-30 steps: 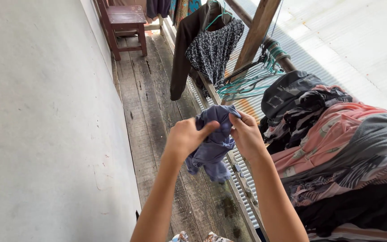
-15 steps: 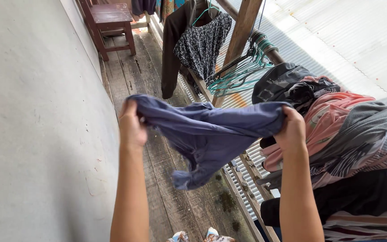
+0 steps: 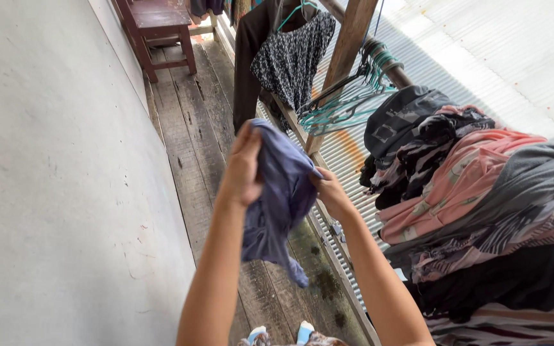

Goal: Hang various pieces of clothing onto hangers and a clothesline on a balcony.

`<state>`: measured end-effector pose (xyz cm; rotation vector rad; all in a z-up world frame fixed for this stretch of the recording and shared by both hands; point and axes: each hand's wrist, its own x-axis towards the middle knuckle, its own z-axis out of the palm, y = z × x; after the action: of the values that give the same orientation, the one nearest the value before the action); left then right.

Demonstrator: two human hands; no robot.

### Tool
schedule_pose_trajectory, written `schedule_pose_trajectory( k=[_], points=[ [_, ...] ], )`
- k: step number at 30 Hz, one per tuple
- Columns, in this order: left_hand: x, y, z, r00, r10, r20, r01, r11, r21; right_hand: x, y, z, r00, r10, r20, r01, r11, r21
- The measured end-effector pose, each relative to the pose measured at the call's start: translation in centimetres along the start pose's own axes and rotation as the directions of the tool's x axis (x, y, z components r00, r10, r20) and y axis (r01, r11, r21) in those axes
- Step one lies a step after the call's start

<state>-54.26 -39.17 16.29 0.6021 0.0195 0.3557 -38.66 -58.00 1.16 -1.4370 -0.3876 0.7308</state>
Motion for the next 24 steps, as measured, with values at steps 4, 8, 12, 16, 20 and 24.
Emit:
schedule_pose_trajectory(
  k=[4, 8, 12, 16, 20, 24],
  points=[
    [0.1, 2.2, -6.1, 0.96, 0.279, 0.003, -0.221, 0.752, 0.621, -0.6, -5.0, 0.1, 0.977, -0.19, -0.097, 0.206, 0.959, 0.197],
    [-2.3, 2.8, -4.3, 0.854, 0.514, 0.079, -0.165, 0.125, 0.978, -4.4, -13.9, 4.5, 0.992, 0.021, -0.127, 0.027, 0.93, 0.367],
    [-5.5, -1.1, -1.0, 0.968, 0.13, 0.215, -0.251, 0.512, 0.821, -3.5, -15.1, 4.9, 0.998, 0.056, 0.0, -0.047, 0.849, 0.527],
    [-2.8, -8.9, -5.0, 0.857, 0.206, 0.473, -0.507, 0.173, 0.844, -5.5, -18.6, 4.2, 0.987, 0.082, 0.14, -0.145, 0.832, 0.535],
    [0.3, -11.9, -6.8, 0.942, 0.213, 0.259, -0.322, 0.354, 0.878, -6.5, -19.8, -0.4, 0.967, -0.244, 0.075, 0.175, 0.848, 0.501],
    [0.6, -7.6, 1.6, 0.971, -0.162, -0.173, 0.175, 0.983, 0.058, -6.7, -16.2, -2.9, 0.96, -0.265, -0.091, 0.223, 0.919, -0.326]
  ],
)
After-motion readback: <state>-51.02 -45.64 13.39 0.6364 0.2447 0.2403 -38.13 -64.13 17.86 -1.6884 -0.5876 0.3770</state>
